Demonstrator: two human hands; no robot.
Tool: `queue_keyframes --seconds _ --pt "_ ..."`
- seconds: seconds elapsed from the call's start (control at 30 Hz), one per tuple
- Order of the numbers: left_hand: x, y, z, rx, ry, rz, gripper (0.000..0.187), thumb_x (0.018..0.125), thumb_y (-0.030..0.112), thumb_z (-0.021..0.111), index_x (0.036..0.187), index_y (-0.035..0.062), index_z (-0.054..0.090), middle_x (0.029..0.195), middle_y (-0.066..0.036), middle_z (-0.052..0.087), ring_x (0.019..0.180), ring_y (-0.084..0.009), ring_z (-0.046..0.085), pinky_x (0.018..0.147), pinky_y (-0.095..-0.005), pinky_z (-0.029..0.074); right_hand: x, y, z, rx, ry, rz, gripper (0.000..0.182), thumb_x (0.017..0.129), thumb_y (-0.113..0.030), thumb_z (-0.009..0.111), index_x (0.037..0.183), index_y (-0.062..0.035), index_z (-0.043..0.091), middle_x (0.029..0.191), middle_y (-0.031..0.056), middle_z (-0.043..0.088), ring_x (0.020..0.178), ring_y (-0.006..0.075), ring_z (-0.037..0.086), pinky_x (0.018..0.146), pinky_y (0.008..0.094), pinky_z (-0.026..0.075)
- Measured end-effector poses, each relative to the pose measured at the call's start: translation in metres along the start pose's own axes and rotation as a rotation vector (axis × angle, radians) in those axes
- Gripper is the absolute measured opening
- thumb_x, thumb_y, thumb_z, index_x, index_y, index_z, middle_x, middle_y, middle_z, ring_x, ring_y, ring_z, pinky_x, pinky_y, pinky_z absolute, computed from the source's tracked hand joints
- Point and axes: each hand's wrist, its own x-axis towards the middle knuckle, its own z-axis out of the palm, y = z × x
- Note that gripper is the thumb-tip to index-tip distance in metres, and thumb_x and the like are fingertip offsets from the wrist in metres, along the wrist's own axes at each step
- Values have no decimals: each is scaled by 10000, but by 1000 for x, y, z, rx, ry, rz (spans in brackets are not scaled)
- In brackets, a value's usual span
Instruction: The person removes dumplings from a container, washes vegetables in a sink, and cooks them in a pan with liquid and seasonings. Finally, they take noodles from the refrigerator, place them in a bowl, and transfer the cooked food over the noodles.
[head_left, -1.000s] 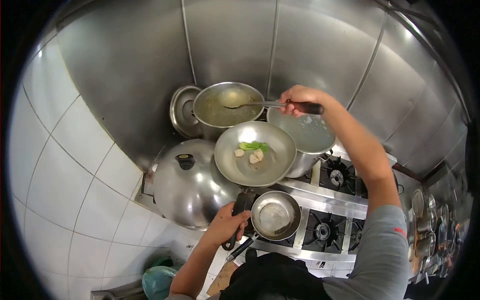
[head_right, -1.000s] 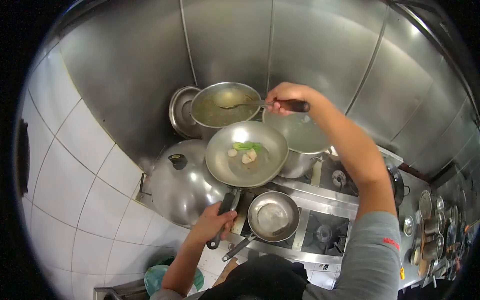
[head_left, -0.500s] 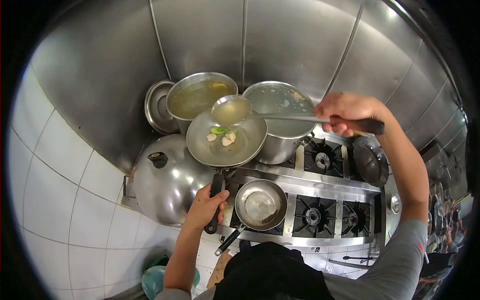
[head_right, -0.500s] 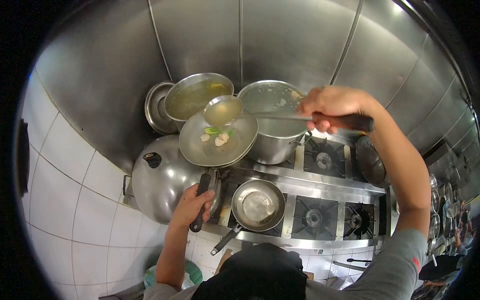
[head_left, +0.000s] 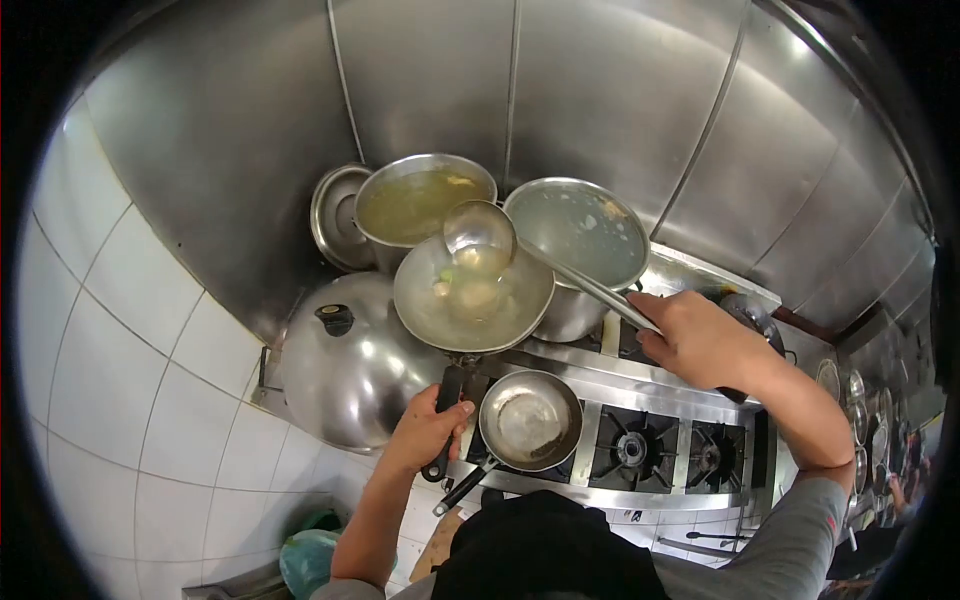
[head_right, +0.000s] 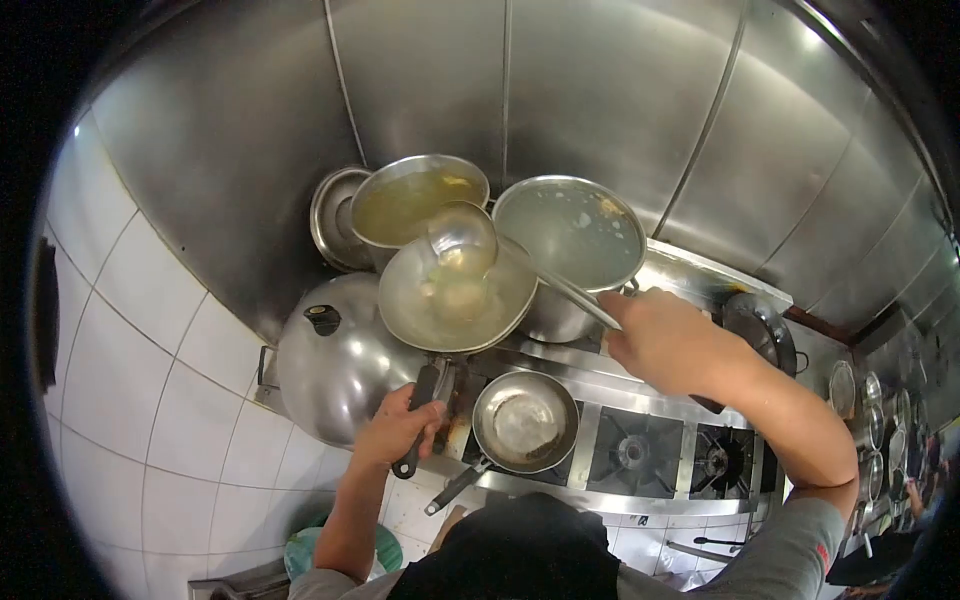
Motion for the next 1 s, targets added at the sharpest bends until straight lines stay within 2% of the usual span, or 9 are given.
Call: queue_keyframes --seconds 0.1,0.23,0.37,0.6,0.7,0.73,0.8,0.83,1.0 --pt "4 -10 -2 11 2 16 173 920 127 640 941 5 519 637 -33 543 420 -129 521 396 -286 432 24 -4 11 -222 174 -59 426 850 -101 605 1231 79 545 699 241 638 699 415 648 635 501 504" --pt "2 -14 -2 -6 -13 36 168 926 109 628 951 -4 505 619 -42 543 416 -147 523 391 -299 431 116 -3 25 -255 194 3 445 842 -100 580 1258 55 545 784 249 660 731 419 660 653 508 535" --pt "1 -12 -4 41 -22 51 184 922 104 632 943 -6 486 625 -54 550 421 -152 530 401 -305 438 214 -3 46 -335 148 16 204 797 -62 605 945 36 706 908 240 700 867 367 705 746 434 582" --pt "-2 -9 -4 20 10 37 260 887 184 682 971 -12 534 639 -35 565 444 -133 527 425 -288 416 316 4 85 -364 -43 13 148 791 -69 619 864 4 725 950 190 721 809 324 716 736 401 578" --pt "-1 -7 -6 36 0 7 273 888 195 684 984 -13 537 634 -31 563 438 -129 523 425 -290 414 331 16 74 517 -409 -31 281 933 -161 543 756 50 596 686 147 629 536 203 604 486 352 503" --pt "-1 -7 -7 31 -18 8 258 901 179 670 984 -16 522 643 -33 564 441 -127 529 426 -289 429 330 21 75 517 -409 -32 281 933 -161 543 756 50 596 686 147 629 536 203 604 486 352 503" --pt "-1 -6 -8 22 -55 9 232 926 146 643 985 -21 492 661 -37 565 447 -122 541 429 -285 460 320 24 73 1092 -402 409 257 943 -158 540 822 62 592 658 112 600 502 177 555 463 322 467" --pt "-1 -6 -9 22 -56 8 232 926 146 643 985 -21 492 661 -37 565 447 -122 541 429 -285 460 311 24 68 1264 -422 471 262 958 -185 529 857 51 583 654 85 575 496 147 517 467 301 461" --pt "0 -4 -9 28 -38 21 206 930 138 638 922 -10 495 663 -38 566 441 -134 539 423 -288 442 276 38 35 1277 -443 400 187 982 -170 502 930 -12 586 749 27 607 500 60 488 435 200 444"
